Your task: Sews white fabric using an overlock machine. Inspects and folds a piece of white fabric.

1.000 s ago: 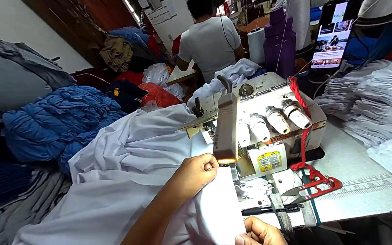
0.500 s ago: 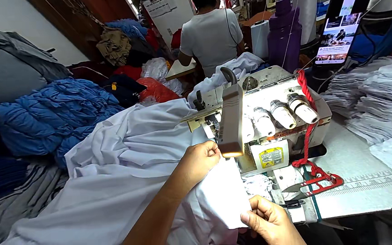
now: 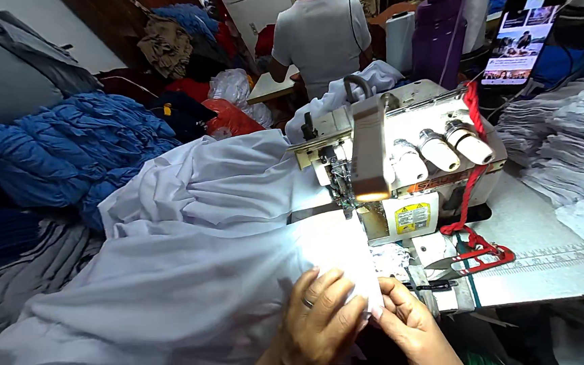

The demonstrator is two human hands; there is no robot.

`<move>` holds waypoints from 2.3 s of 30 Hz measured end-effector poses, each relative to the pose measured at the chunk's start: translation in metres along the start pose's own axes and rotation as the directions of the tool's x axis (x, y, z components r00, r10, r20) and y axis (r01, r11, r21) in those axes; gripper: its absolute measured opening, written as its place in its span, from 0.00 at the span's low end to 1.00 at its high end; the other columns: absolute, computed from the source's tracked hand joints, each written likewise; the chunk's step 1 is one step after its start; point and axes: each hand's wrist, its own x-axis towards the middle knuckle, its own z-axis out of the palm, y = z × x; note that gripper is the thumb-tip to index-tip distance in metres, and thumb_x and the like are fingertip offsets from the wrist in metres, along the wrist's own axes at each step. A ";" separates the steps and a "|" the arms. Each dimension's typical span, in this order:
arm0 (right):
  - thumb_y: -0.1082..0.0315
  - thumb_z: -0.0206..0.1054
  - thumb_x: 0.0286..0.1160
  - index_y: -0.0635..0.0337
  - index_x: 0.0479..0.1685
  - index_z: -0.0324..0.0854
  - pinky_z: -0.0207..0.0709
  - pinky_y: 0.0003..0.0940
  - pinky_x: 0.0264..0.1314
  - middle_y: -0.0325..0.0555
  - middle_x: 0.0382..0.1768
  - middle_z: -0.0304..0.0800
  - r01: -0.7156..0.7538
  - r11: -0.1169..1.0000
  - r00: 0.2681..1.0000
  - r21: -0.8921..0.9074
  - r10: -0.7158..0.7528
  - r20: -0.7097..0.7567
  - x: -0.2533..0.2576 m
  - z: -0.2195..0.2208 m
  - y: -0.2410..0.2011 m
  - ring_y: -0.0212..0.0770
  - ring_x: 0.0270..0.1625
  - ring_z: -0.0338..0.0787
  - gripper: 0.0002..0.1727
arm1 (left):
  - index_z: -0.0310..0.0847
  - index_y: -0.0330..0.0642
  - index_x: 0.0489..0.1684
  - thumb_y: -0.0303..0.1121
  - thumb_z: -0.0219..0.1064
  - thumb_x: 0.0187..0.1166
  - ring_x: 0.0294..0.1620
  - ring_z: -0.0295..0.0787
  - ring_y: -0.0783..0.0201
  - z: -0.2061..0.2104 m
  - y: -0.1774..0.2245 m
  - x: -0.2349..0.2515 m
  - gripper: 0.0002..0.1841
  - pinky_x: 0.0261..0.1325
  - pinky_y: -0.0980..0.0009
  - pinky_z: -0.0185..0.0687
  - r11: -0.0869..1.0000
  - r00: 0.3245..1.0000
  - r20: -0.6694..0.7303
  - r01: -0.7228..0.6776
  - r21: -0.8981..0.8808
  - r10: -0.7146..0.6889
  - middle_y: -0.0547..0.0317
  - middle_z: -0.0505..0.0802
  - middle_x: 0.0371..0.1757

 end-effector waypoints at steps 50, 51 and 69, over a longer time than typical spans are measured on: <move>0.75 0.70 0.75 0.69 0.39 0.91 0.75 0.13 0.56 0.52 0.38 0.85 0.499 0.717 0.866 -0.487 -0.437 0.244 0.005 -0.020 -0.010 0.27 0.49 0.84 0.05 | 0.84 0.51 0.50 0.32 0.58 0.89 0.77 0.76 0.67 -0.010 0.001 -0.014 0.07 0.92 0.62 0.44 0.995 0.989 -0.140 0.026 -0.093 -0.039 0.63 0.90 0.60; 0.75 0.70 0.75 0.68 0.39 0.92 0.74 0.13 0.55 0.51 0.37 0.83 0.485 0.716 0.873 -0.501 -0.430 0.231 0.007 -0.019 -0.010 0.28 0.47 0.83 0.06 | 0.85 0.50 0.48 0.31 0.58 0.88 0.74 0.78 0.67 -0.012 0.000 -0.011 0.08 0.91 0.62 0.45 0.996 0.992 -0.126 0.020 -0.085 -0.031 0.62 0.92 0.57; 0.61 0.61 0.83 0.57 0.39 0.93 0.75 0.24 0.40 0.40 0.28 0.87 0.499 0.303 0.730 -0.811 -0.651 0.206 0.074 -0.017 -0.021 0.31 0.35 0.85 0.15 | 0.96 0.51 0.48 0.19 0.61 0.69 0.60 0.95 0.52 0.015 -0.059 0.070 0.20 0.66 0.35 0.81 0.953 0.957 0.078 0.266 0.142 -0.278 0.58 0.97 0.54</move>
